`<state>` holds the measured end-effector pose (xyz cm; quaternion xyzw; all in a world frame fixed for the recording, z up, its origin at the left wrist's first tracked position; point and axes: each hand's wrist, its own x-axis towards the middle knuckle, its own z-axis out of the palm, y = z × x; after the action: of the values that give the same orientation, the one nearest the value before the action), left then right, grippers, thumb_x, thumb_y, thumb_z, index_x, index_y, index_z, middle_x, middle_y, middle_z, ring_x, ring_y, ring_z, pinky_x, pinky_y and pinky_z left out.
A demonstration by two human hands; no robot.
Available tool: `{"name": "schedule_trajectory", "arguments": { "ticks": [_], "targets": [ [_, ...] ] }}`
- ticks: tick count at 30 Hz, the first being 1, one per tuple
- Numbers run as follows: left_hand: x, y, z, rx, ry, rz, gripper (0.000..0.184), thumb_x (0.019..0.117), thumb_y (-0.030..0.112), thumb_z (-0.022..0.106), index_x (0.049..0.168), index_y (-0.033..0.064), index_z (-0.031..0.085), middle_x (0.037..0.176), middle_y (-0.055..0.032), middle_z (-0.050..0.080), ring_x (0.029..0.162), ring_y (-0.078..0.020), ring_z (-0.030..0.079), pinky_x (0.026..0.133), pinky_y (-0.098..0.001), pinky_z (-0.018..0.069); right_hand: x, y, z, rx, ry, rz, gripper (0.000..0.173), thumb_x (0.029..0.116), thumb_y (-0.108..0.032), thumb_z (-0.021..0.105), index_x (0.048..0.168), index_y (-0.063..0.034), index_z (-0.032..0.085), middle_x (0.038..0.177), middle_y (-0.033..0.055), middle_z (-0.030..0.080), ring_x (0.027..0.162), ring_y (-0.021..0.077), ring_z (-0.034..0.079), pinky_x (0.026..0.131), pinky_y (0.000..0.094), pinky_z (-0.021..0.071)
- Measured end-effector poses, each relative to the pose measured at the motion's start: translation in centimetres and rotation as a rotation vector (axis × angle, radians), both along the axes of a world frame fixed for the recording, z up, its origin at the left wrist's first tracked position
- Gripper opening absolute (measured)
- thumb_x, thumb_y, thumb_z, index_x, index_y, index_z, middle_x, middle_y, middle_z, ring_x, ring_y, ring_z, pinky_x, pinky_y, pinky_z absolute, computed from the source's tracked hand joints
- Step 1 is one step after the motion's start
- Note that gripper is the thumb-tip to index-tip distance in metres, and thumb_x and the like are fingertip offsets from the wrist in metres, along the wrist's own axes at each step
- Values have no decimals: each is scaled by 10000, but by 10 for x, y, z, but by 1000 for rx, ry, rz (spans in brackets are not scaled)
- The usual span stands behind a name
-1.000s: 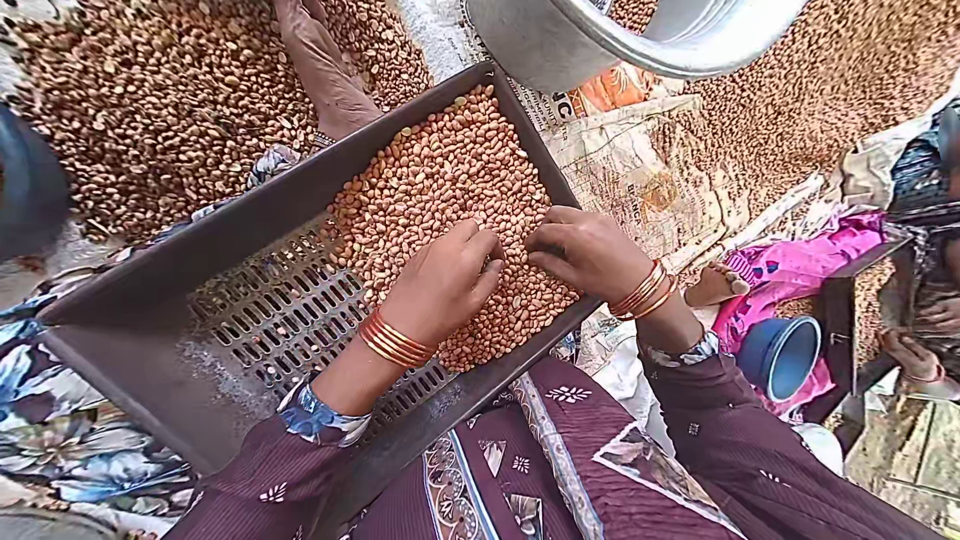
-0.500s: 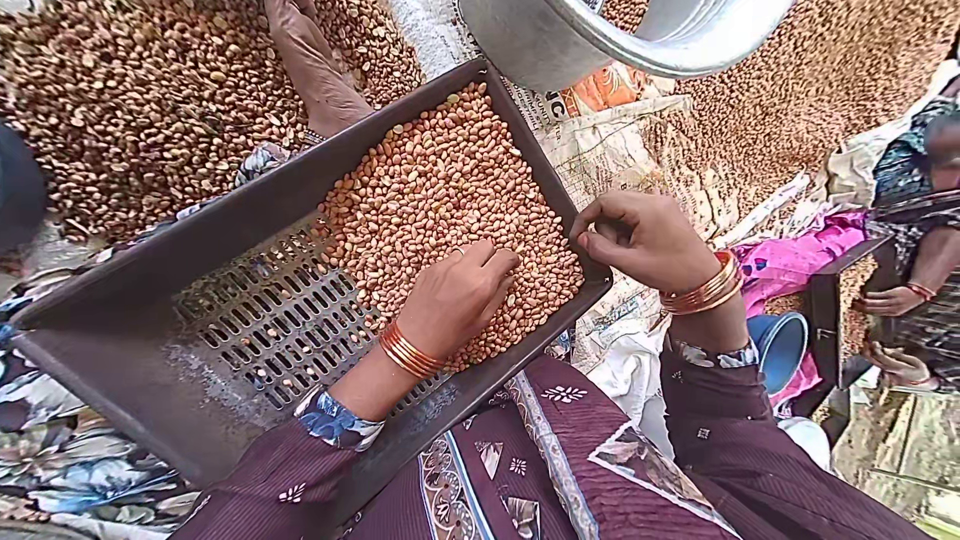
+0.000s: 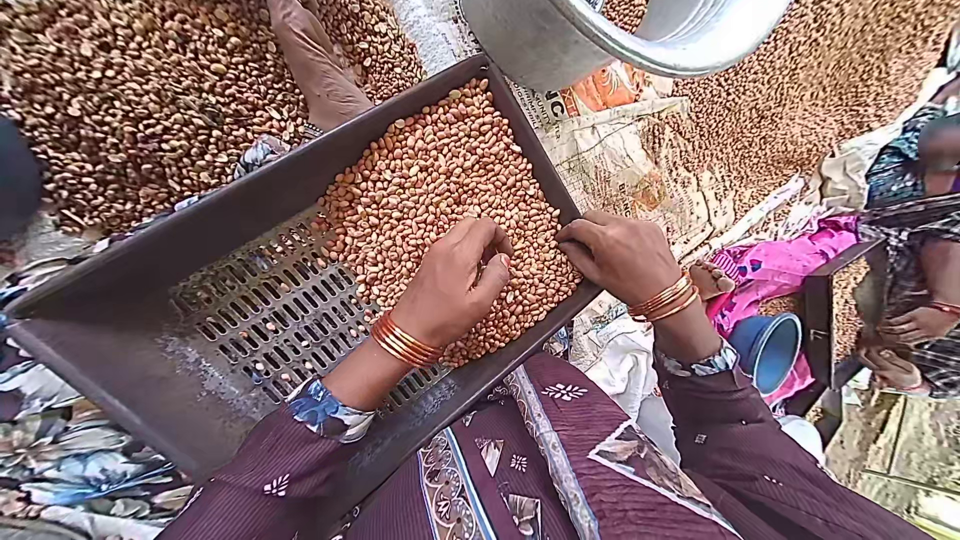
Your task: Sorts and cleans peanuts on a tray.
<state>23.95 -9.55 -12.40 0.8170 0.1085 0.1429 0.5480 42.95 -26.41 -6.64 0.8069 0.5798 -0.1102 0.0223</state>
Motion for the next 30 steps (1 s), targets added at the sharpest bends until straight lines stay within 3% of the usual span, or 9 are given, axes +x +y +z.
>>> {"name": "schedule_trajectory", "arguments": {
  "ticks": [2, 5, 9, 12, 15, 21, 23, 26, 30],
  "targets": [
    [1, -4, -6, 92, -29, -52, 201, 984, 172, 546, 1023, 49, 701, 901, -73, 613, 755, -152, 607, 664, -299, 529, 6, 0, 4, 32, 144, -19, 153, 965, -183, 634, 1008, -78, 738, 867, 106, 683, 719, 272, 668, 595, 449, 524],
    [1, -13, -15, 287, -22, -130, 179, 984, 153, 608, 1083, 66, 730, 885, -107, 590, 710, -244, 620, 571, -378, 534, 16, -4, 9, 177, 604, -111, 158, 943, -194, 539, 993, -100, 657, 764, -57, 594, 617, 4, 528, 546, 187, 445],
    [-1, -14, -18, 383, -62, -148, 227, 974, 200, 599, 1098, 78, 745, 864, -106, 586, 687, -247, 605, 533, -370, 504, 7, -8, 16, 140, 1059, -173, 201, 977, -233, 490, 1022, -95, 628, 857, 5, 686, 604, 89, 654, 509, 256, 583],
    [-4, -16, -20, 388, -60, -156, 252, 965, 252, 625, 1105, 82, 746, 863, -106, 591, 674, -254, 610, 526, -382, 503, -10, -3, 5, 153, 821, 34, 144, 960, -161, 641, 982, -51, 731, 888, 2, 688, 731, 39, 652, 644, 196, 578],
    [-4, -20, -22, 430, -59, -135, 190, 982, 179, 626, 1068, 59, 745, 866, -122, 599, 671, -268, 624, 527, -386, 519, -21, 1, -8, 139, 567, 160, 173, 905, -188, 691, 1005, -72, 771, 944, 49, 694, 879, 124, 666, 786, 273, 566],
    [-5, -9, -16, 241, -78, -77, 175, 986, 178, 639, 1007, 26, 725, 878, -113, 617, 730, -226, 637, 625, -355, 550, -33, 4, -11, 119, 446, 195, 134, 893, -141, 708, 979, -48, 751, 923, 108, 680, 822, 219, 682, 704, 359, 575],
    [-9, 5, -5, -3, -37, 36, 183, 1000, 191, 586, 999, 52, 704, 854, -34, 603, 701, -84, 545, 631, -221, 465, -35, 7, -12, 102, 441, 197, 114, 894, -143, 708, 954, -52, 742, 897, 103, 661, 789, 217, 668, 678, 364, 567],
    [-22, 28, 7, -343, 94, 138, 248, 1056, 239, 424, 994, 136, 640, 747, 80, 536, 568, 9, 451, 514, -159, 359, -35, 12, -9, 52, 429, 181, 124, 891, -167, 695, 938, -54, 718, 869, 93, 659, 756, 218, 664, 646, 384, 555],
    [-42, 37, 2, -323, 282, 139, 207, 1064, 252, 508, 1014, 139, 674, 728, 67, 583, 584, -12, 498, 550, -200, 399, -37, 27, 3, -19, 355, 184, 115, 860, -141, 636, 927, -49, 651, 814, 80, 630, 678, 215, 640, 566, 391, 517]
  ]
}}
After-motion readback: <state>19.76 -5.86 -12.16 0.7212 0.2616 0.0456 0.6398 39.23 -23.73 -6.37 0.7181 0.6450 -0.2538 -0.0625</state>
